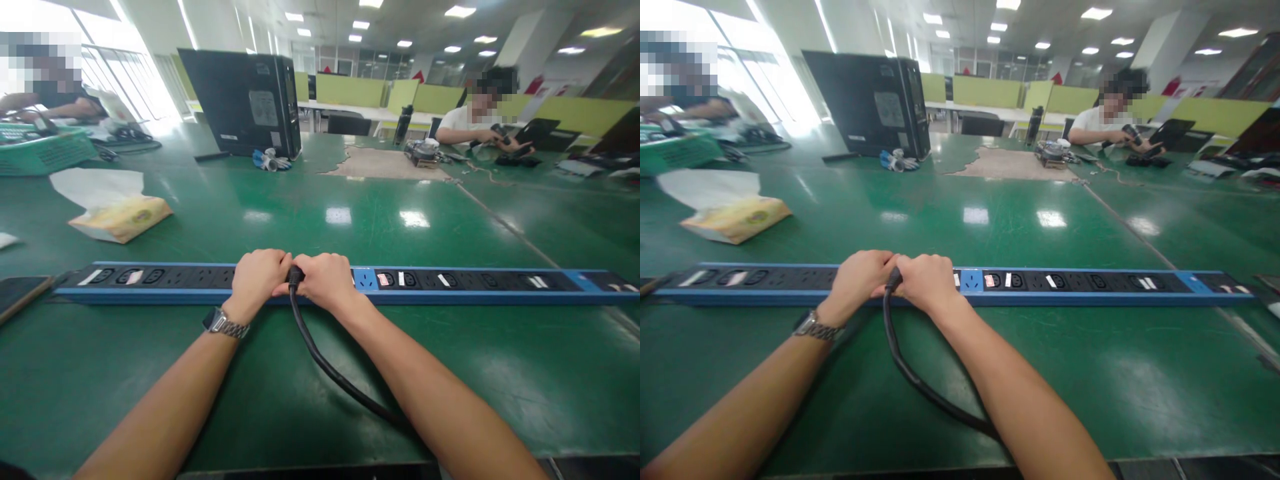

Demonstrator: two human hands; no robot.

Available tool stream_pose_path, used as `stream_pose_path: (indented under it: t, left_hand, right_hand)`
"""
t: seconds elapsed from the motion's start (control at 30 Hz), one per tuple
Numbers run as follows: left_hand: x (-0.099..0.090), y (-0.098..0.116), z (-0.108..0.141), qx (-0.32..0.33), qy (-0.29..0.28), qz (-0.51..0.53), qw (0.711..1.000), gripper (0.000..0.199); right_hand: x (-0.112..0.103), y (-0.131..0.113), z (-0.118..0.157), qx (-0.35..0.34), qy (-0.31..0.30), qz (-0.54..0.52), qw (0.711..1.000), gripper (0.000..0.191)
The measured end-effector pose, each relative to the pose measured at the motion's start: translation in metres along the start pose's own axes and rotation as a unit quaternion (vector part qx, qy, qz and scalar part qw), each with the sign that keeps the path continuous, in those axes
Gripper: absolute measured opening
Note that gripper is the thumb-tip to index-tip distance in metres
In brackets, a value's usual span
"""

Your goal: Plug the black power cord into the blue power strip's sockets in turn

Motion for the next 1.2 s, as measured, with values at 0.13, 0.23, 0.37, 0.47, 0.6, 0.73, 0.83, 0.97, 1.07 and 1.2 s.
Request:
stream_pose_path:
  t: [0.13,0.23,0.37,0.47,0.6,0.73,0.83,0.97,1.07,1.2]
  left_hand:
    - [0.001,0.0,0.0,-0.008,0.009,0.006,1.0,0.051]
    - [0.001,-0.001,0.0,-0.01,0.01,0.015,1.0,0.05]
    - [0.0,-0.001,0.0,-0.01,0.008,0.029,0.999,0.05]
    - [-0.001,0.0,0.001,-0.007,0.011,0.034,0.999,0.05]
    - [-0.004,0.001,0.002,0.0,0.002,0.026,1.0,0.049]
    - [-0.001,0.001,0.001,-0.007,0.007,0.031,0.999,0.052]
    - [0.001,0.0,0.0,-0.003,0.016,0.031,0.999,0.054]
    - [0.002,0.0,0.001,0.0,0.021,0.031,0.999,0.053]
    - [0.001,0.001,0.002,0.001,0.02,0.034,0.999,0.053]
    - [0.002,0.001,0.002,0.002,0.022,0.032,0.999,0.055]
  right_hand:
    - [0.01,-0.004,0.01,-0.021,0.06,-0.057,0.996,0.064]
    - [0.019,-0.005,0.013,-0.059,0.107,-0.074,0.99,0.061]
    - [0.025,-0.003,0.014,-0.112,0.142,-0.06,0.982,0.053]
    - [0.024,-0.003,0.015,-0.11,0.157,-0.087,0.977,0.044]
    - [0.02,-0.006,0.02,0.055,0.217,-0.263,0.938,0.038]
    - [0.016,-0.005,0.027,0.139,0.252,-0.4,0.87,0.038]
    - [0.011,0.019,0.038,0.169,0.236,-0.443,0.848,0.037]
    - [0.003,0.076,0.065,0.214,0.22,-0.384,0.871,0.034]
    - [0.0,0.104,0.081,0.215,0.193,-0.317,0.903,0.033]
    - [0.002,0.103,0.083,0.137,0.177,-0.221,0.949,0.031]
Point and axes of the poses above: each hand's wrist, its own z-axis away from the middle knuckle, its own x-axis out of the palm, y = z × x, the point moved 1 cm from there along -z, towards the middle knuckle, and after that the axes turned 10 degrees about z, right-handed, at the moved point
